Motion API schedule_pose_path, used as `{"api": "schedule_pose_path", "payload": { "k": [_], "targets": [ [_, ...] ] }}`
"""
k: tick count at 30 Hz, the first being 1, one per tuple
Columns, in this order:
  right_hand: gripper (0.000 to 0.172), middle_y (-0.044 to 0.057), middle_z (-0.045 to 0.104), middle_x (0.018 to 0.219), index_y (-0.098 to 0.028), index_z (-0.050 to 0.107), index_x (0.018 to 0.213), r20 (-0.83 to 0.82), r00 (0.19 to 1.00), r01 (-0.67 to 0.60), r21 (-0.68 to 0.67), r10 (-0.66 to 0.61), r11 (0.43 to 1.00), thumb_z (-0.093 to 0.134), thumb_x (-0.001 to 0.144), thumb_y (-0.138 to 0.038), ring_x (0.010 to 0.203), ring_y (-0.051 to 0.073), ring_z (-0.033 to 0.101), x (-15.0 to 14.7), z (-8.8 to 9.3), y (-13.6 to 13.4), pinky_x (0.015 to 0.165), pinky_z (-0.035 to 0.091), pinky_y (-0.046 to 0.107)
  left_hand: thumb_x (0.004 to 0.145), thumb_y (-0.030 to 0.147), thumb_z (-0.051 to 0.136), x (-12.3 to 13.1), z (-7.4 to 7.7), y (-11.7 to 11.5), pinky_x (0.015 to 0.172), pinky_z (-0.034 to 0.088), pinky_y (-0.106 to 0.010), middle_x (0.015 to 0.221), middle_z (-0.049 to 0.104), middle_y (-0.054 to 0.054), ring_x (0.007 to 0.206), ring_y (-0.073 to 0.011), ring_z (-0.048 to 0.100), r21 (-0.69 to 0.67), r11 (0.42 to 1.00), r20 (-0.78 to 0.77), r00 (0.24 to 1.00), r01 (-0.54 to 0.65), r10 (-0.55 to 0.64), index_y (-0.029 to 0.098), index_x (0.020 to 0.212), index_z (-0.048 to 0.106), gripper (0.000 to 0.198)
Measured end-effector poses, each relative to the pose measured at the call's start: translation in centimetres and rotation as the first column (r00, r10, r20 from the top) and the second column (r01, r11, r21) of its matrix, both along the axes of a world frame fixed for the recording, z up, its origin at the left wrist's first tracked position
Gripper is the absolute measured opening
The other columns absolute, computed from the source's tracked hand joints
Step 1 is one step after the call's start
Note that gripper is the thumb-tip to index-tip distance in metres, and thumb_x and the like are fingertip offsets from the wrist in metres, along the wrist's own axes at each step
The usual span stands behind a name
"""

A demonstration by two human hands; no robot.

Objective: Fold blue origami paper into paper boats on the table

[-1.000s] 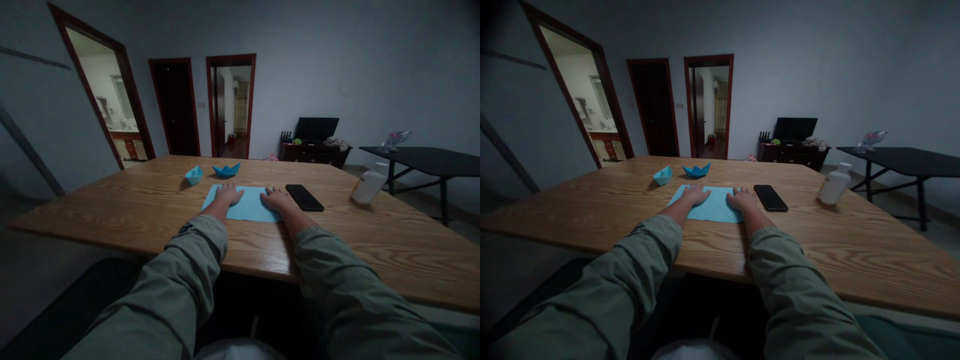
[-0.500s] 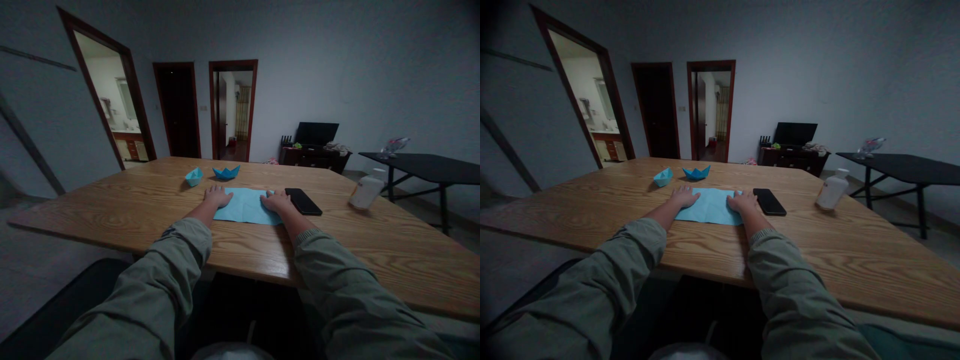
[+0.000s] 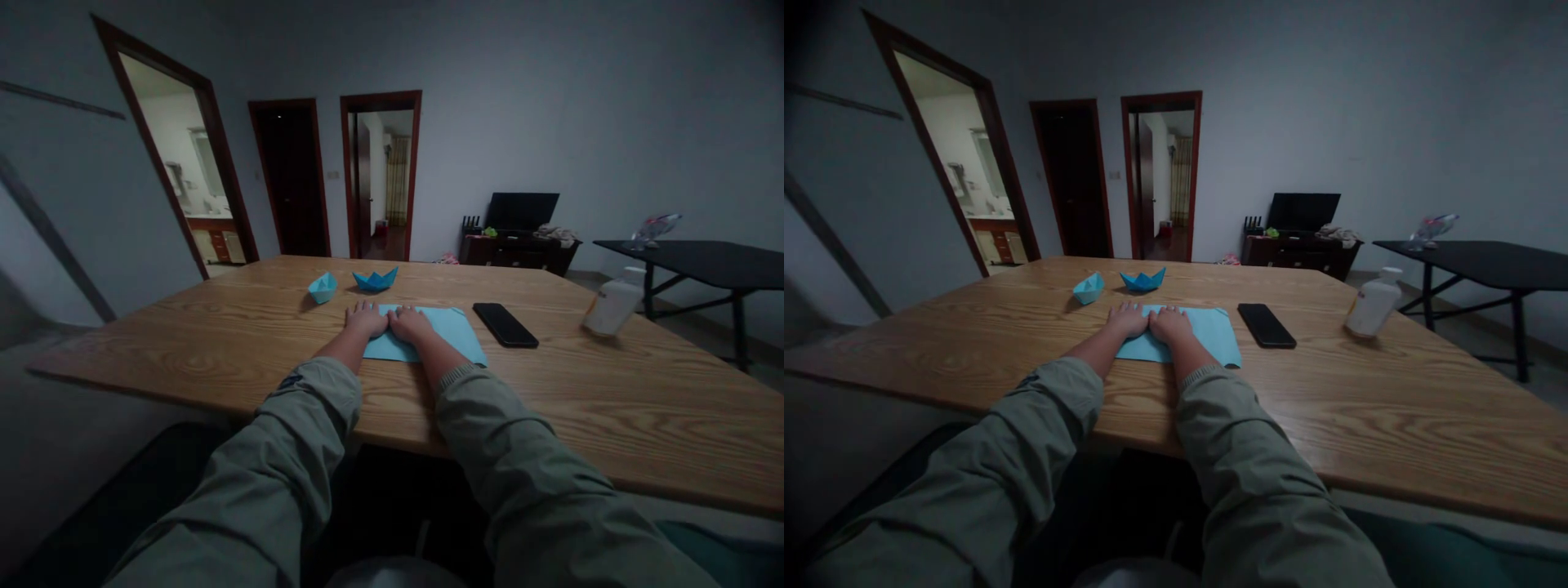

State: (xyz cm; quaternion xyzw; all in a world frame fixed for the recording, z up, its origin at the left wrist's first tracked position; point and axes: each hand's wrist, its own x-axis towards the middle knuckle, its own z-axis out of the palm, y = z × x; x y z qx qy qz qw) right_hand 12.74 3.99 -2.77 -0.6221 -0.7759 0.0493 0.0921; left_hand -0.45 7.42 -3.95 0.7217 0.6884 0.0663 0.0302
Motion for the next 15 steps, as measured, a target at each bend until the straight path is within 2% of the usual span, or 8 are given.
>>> {"api": "schedule_pose_path", "payload": {
  "k": [2, 5, 15],
  "targets": [
    [0.065, 0.021, 0.035, 0.146, -0.008, 0.042, 0.136, -0.021, 0.999, 0.047, 0.041, -0.046, 0.998, 0.018, 0.093, -0.052, 0.136, 0.029, 0.028, 1.1, -0.1, 0.3, 0.109, 0.018, 0.049, 0.083, 0.067, 0.017, 0.1, 0.0, -0.1, 0.111, 0.012, -0.059, 0.155, 0.017, -0.012, 0.143, -0.0319, 0.013, 0.017, 1.0, 0.014, 1.0, -0.006, 0.005, 0.02, 0.147, 0.025, 0.08],
    [0.072, 0.019, 0.029, 0.149, -0.007, 0.036, 0.141, -0.027, 0.995, 0.1, 0.028, -0.1, 0.995, 0.021, 0.091, -0.057, 0.138, 0.029, 0.025, 2.3, -0.1, 0.5, 0.111, 0.015, 0.048, 0.081, 0.071, 0.017, 0.2, 0.1, -0.3, 0.111, 0.013, -0.058, 0.154, 0.019, -0.013, 0.142, -0.033, 0.015, 0.025, 1.0, 0.024, 1.0, -0.002, 0.001, 0.018, 0.146, 0.027, 0.085],
    [0.072, 0.019, 0.027, 0.15, -0.008, 0.033, 0.142, 0.01, 0.977, 0.211, 0.025, -0.212, 0.977, 0.02, 0.091, -0.056, 0.139, 0.031, 0.023, 6.3, 0.0, 0.7, 0.11, 0.014, 0.05, 0.082, 0.069, 0.019, 0.2, 0.2, -0.3, 0.111, 0.012, -0.056, 0.155, 0.02, -0.01, 0.142, -0.0325, 0.015, 0.022, 1.0, 0.026, 0.999, -0.019, 0.018, 0.02, 0.147, 0.027, 0.081]
  ]
}}
